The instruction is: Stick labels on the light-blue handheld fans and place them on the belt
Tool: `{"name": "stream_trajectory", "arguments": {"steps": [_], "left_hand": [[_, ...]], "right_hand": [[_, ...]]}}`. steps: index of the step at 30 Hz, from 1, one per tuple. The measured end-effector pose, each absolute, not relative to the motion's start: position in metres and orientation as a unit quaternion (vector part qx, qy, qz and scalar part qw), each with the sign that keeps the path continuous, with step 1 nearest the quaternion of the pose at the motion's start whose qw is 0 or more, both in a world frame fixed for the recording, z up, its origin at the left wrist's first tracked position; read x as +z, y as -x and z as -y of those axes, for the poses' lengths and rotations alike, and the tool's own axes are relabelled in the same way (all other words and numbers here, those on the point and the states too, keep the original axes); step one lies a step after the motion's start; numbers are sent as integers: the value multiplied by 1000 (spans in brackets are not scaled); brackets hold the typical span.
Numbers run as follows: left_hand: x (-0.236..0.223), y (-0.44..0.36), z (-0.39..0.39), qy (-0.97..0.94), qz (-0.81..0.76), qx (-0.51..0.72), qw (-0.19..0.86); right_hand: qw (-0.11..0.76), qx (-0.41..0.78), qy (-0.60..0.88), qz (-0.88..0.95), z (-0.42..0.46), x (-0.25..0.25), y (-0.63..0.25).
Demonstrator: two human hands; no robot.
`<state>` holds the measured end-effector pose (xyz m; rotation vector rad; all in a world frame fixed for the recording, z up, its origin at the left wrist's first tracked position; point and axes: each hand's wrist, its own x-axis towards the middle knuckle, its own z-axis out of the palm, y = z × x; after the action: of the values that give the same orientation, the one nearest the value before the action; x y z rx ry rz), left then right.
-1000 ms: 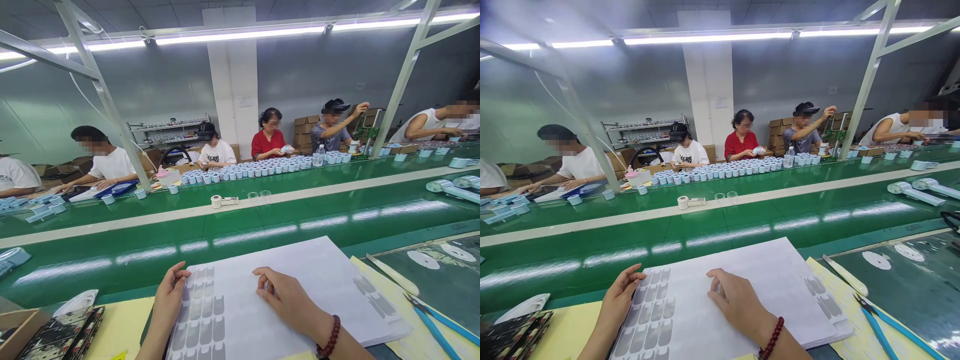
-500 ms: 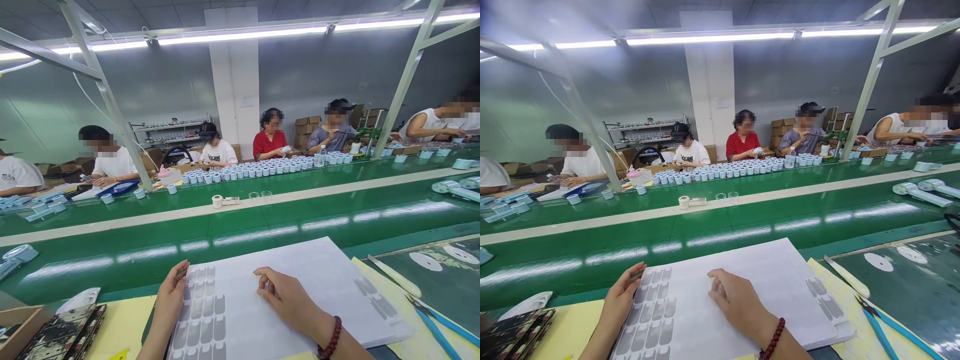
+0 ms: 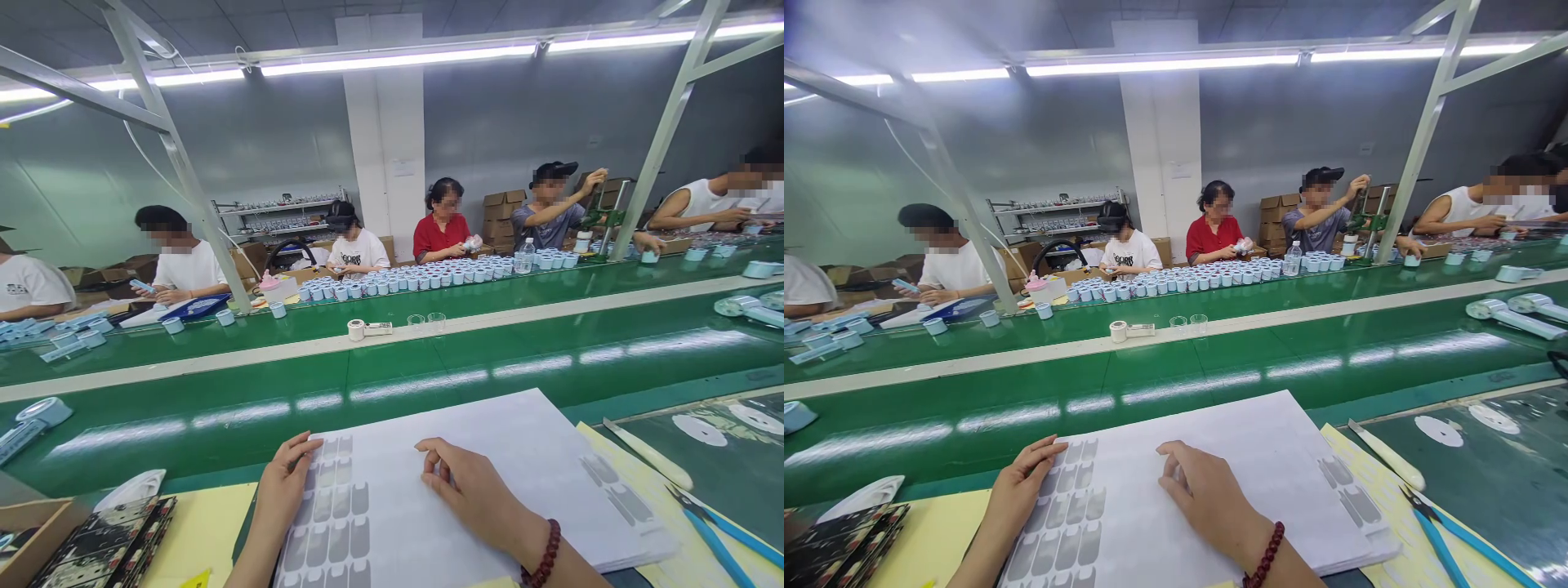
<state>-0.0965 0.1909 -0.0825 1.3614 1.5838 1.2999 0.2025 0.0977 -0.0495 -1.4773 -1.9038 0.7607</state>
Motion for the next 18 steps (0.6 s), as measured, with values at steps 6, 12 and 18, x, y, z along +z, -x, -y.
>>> {"name": "stream_trajectory", "arguments": {"steps": [6,12,18], "left_hand": [[-73,97,-187,-531,-613,477,339],[-70,96,-185,-528,-633,461,329],[-71,94,-183,-541,-634,453,317]], "right_hand": [[299,284,558,720,-97,-51,-203],[301,284,557,720,-98,-53,-203],[306,289,556,716,-99,-55,-204]]}}
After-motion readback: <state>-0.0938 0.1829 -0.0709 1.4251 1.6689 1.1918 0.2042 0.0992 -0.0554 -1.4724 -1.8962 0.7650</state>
